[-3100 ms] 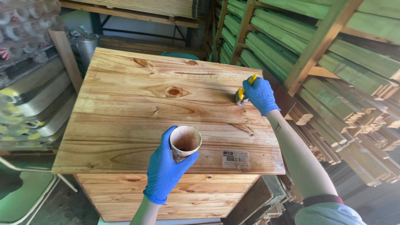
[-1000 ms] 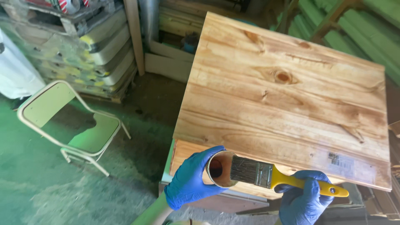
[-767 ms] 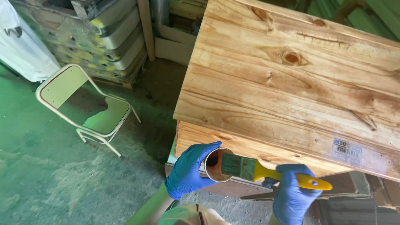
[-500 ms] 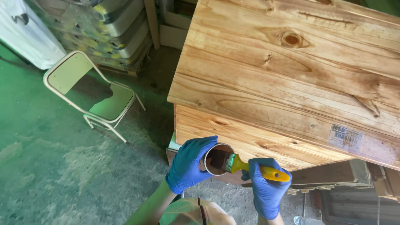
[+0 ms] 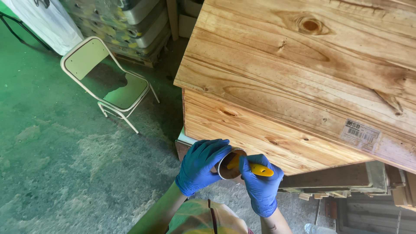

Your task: The person applies a wood stain to a large wooden board using a paintbrush and a small cup. They repeatedly dip the brush into the cup and spread the stain across the board surface in long strokes.

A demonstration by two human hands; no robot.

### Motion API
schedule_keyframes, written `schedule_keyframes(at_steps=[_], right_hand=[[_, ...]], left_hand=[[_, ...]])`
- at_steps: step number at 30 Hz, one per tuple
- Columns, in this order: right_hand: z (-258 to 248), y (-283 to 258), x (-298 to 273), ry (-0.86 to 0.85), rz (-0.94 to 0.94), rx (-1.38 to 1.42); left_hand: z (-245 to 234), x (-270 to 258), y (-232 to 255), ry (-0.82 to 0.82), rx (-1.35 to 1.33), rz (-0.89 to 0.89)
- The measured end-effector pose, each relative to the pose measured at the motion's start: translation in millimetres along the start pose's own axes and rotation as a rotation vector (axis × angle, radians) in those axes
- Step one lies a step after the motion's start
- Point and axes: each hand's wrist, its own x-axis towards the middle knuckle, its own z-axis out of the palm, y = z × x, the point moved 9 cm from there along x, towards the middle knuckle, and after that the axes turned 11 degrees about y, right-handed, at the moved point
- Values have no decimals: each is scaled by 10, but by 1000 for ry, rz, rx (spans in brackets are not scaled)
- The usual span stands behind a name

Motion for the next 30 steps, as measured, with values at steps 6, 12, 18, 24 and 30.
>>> schedule_keyframes(at_steps=[6,12,18,24,30], right_hand=[[-207,194,195,65,317,232],[-228,-65,1089,-15,83,522],[359,-532,2422,-135,114,546],[753,-583,3320,-98,122,709],[1155,-110,4081,-54,169,765]], left_hand=[[-32,232,-128,12,-41,-117],[-151,1145,-345,-30,7,-175],[-235,2205,-790,-149,-179,-622],[-31,2720,-1645,-87,-275,-747],[-257,3162,-1932,-219,-256,-834]])
